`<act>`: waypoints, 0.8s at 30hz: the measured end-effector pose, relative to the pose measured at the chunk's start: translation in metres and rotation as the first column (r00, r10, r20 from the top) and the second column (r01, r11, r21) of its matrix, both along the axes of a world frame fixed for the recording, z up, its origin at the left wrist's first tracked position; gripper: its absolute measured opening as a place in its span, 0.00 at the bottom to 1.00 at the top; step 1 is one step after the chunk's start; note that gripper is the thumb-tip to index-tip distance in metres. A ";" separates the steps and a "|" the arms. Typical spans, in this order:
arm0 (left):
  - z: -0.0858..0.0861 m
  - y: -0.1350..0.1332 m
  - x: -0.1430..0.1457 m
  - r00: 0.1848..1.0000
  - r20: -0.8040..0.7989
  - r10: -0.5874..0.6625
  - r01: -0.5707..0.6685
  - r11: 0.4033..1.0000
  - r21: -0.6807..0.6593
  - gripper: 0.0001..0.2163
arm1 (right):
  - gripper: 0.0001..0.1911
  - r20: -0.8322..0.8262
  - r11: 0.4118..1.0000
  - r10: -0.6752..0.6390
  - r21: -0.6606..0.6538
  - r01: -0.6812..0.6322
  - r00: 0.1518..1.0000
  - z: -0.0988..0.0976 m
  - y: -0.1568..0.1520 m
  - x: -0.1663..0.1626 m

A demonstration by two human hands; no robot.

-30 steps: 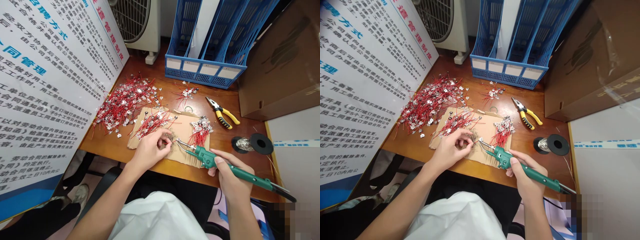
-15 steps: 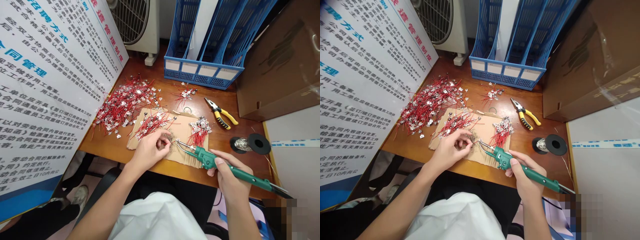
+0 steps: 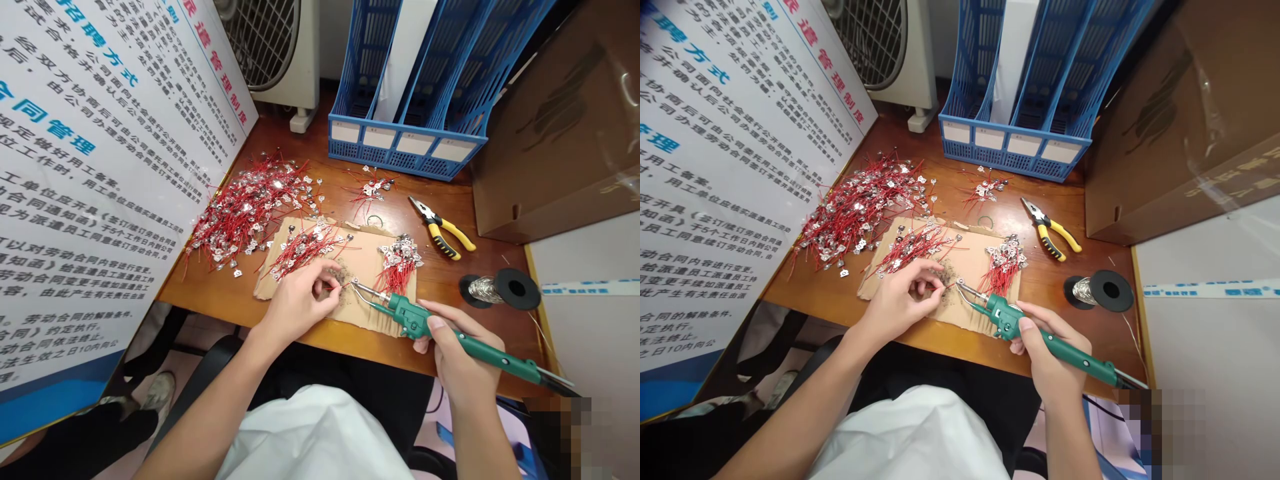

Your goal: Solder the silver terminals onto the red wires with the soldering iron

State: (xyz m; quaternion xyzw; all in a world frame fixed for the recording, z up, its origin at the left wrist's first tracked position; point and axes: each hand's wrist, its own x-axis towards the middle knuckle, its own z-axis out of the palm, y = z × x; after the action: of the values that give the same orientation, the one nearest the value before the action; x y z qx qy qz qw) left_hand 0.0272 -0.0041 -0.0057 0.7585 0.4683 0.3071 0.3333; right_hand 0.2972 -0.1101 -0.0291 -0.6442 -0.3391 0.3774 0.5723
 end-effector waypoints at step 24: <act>0.000 0.001 -0.003 1.000 -0.003 -0.006 0.006 1.000 -0.020 0.18 | 0.12 -0.189 0.991 -0.026 0.127 0.051 0.982 -0.001 0.003 0.004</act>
State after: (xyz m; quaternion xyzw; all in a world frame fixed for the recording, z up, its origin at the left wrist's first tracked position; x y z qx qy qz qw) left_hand 0.0245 -0.0032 -0.0054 0.7571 0.4695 0.3001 0.3411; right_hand 0.3013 -0.1072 -0.0303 -0.5734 -0.2954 0.4018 0.6500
